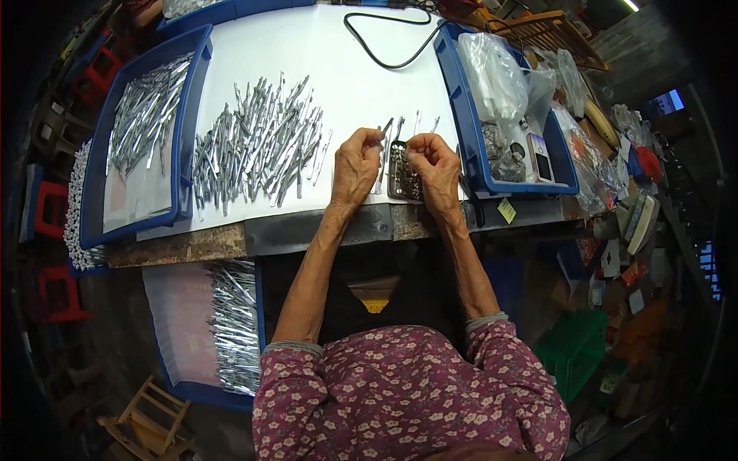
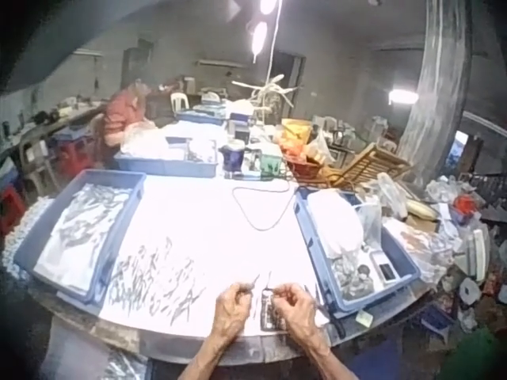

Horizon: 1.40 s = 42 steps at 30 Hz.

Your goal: Assembling and processing small metal components at a workbench.

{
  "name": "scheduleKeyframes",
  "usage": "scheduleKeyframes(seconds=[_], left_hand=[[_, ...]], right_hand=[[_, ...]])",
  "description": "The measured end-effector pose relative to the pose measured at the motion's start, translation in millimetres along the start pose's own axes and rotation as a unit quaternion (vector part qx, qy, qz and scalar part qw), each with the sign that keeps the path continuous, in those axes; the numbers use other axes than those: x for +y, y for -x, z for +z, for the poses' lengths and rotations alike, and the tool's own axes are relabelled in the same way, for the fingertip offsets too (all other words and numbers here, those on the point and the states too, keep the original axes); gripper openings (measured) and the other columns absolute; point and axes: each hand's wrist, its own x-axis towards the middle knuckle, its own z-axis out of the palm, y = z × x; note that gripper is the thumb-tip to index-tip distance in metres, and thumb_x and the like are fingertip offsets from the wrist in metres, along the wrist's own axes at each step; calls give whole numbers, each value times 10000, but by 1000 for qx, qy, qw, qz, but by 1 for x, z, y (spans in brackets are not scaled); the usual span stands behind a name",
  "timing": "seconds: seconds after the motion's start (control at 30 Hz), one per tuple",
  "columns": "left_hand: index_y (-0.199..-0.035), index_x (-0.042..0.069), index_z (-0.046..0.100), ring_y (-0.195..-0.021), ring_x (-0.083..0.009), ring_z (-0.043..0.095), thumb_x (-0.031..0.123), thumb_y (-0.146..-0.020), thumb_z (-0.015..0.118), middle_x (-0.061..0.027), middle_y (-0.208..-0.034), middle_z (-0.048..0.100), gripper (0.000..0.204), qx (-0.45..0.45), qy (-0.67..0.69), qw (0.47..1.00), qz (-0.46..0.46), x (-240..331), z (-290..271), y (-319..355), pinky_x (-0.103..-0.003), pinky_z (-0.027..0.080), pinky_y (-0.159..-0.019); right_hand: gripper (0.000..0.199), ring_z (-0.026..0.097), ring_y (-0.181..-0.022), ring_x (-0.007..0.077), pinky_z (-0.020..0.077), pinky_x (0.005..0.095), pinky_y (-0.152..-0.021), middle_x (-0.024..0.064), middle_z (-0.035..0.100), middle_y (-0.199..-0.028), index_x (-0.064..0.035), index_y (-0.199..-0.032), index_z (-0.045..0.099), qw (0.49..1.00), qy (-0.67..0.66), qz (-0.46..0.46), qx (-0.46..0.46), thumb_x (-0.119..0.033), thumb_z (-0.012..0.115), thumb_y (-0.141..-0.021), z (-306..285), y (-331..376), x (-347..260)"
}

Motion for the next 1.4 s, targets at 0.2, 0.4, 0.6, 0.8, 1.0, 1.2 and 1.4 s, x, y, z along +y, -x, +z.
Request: scheduleKeyframes(seconds=[0.2,0.4,0.6,0.8,1.0,1.2,1.4], left_hand=[[-981,-51,533,-591,-31,490,36,-799,517,-48,-770,607,202,-47,172,983,-44,-1,-2,-1,-141,406,-509],[-968,-43,547,-556,-28,495,26,-788,546,-44,-735,614,193,-54,192,978,-62,3,-3,0,-138,395,-473],[-948,-40,557,-539,-28,493,26,-782,553,-42,-716,613,179,-56,192,978,-62,3,-3,1,-133,390,-473],[-938,-43,556,-538,-30,497,28,-777,560,-44,-709,614,176,-66,180,980,-57,4,-3,1,-134,395,-474],[-938,-44,551,-529,-33,495,35,-786,552,-47,-706,611,171,-66,185,979,-57,3,-3,1,-143,394,-463],[-937,-43,550,-534,-35,497,45,-799,547,-51,-712,611,164,-62,203,975,-61,3,-3,0,-147,394,-463],[-935,-42,550,-539,-39,498,38,-793,555,-53,-718,612,162,-61,201,976,-61,3,-3,1,-148,398,-472]], right_hand=[[94,466,-617,43,382,166,-548,-3,533,-719,8,-857,554,1000,15,-24,3,-10,547,-765,11,-7,-7],[84,483,-619,44,394,165,-551,3,540,-717,8,-851,548,999,15,-33,-3,-8,548,-768,17,-11,-7],[81,499,-629,48,409,168,-561,11,544,-719,9,-850,542,999,13,-32,-7,-7,543,-770,18,-11,-3],[73,498,-628,49,414,171,-558,12,541,-719,6,-843,540,999,19,-35,-7,3,538,-769,18,-12,0],[61,493,-618,49,414,173,-549,6,530,-703,4,-827,536,999,22,-32,1,12,531,-766,20,-12,0],[58,491,-614,49,412,172,-544,3,522,-688,4,-818,532,998,46,-43,5,16,532,-762,19,-12,2],[62,456,-584,54,411,192,-505,11,516,-686,1,-801,524,998,33,-49,5,13,517,-741,20,-13,3]])
